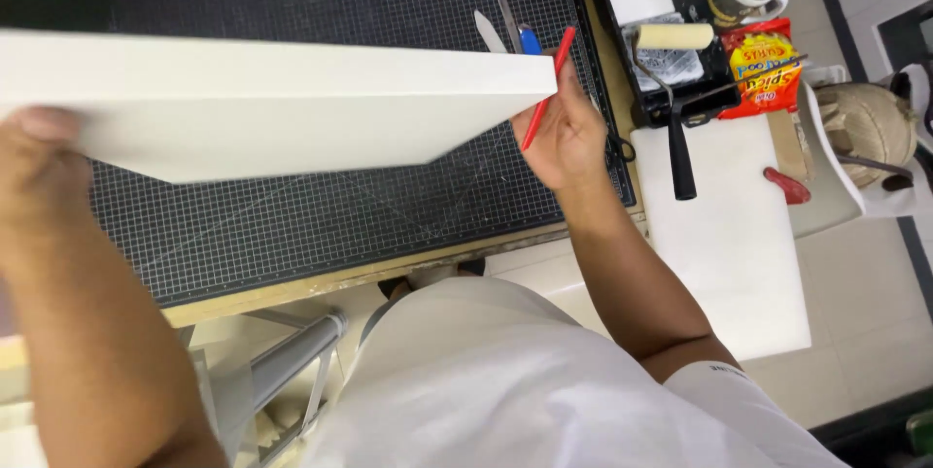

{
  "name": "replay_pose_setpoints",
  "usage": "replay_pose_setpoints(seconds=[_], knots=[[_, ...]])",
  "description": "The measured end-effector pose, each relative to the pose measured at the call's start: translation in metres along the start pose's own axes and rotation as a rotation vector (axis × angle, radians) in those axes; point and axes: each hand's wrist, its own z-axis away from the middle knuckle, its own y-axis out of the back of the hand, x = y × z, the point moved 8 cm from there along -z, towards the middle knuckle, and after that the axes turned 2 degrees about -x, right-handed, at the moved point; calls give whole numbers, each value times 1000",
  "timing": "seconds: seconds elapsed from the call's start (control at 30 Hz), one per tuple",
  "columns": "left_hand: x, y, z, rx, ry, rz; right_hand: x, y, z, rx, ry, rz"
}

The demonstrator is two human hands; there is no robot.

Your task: The person trims a white rectangular craft piece with scissors, then uses a roller, a green cloth, a red squeegee, and a white brush to smooth and finish the surface. The person works on a cutting mat in a craft workspace.

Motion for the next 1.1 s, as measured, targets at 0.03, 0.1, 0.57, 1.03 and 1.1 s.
replay_pose_setpoints(seconds=[0.03, 0.1, 0.57, 1.03, 1.1], knots=[[-3, -11, 5, 140, -63, 75, 3, -8, -2, 4, 9, -46], [4, -30, 6, 287, -124, 150, 12, -20, -5, 4, 11, -91], [237, -234, -85, -154, -354, -662, 34, -44, 14, 86, -84, 226], [207, -290, -94, -343, -191, -714, -65, -159, -13, -406, 301, 1939], [203, -290, -94, -340, -172, -721, -61, -162, -12, -456, 341, 2011]])
